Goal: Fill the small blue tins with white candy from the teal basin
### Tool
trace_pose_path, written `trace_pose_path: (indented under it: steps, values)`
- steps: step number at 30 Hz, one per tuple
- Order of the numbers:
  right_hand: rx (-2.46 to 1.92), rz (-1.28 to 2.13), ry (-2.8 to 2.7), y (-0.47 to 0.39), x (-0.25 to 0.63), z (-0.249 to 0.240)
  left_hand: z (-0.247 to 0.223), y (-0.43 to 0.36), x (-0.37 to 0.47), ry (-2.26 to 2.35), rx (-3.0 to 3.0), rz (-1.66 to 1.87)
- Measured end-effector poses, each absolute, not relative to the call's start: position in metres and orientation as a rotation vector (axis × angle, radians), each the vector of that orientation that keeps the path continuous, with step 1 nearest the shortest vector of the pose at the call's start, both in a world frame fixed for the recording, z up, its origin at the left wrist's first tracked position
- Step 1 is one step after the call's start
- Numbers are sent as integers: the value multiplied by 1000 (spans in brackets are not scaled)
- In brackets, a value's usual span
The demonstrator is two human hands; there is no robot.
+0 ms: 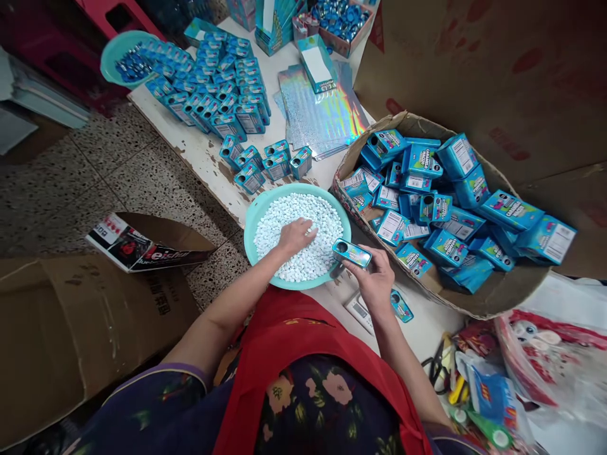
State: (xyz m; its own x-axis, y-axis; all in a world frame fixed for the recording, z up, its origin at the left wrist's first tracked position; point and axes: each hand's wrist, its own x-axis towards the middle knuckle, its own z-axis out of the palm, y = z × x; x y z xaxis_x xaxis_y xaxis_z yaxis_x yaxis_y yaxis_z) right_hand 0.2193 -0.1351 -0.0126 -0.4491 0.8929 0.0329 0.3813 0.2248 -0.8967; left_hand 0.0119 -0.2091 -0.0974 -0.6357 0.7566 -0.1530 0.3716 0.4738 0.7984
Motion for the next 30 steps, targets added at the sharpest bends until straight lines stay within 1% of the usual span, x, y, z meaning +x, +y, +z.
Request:
trace_pose_path:
  steps: [2, 5, 8, 10, 13, 18, 24, 30]
  values:
    - [-1170, 1189, -1956, -138, 214, -12, -95, -211, 6, 2164, 670, 1271]
    - [-1129, 1181, -2010, -142, 203, -11, -75, -212, 5, 1994, 406, 1461]
    - [-1044, 1142, -2102, -147, 190, -10, -39, -214, 11, 1573, 100, 1736]
    - [-985, 1109, -2179, -150, 180, -10, -15, -213, 17, 1359, 50, 1852]
    - [-929, 1085, -2271, -155, 169, -9, 6, -211, 24, 1269, 65, 1972]
    - [-926, 1091, -2288, -160, 164, -7, 6, -207, 28, 1339, 72, 2064]
    - [-931, 1075, -2302, -160, 162, -3, 6, -205, 32, 1463, 131, 2055]
    - [-900, 1054, -2333, -156, 161, 3, 11, -202, 33, 1482, 132, 2032]
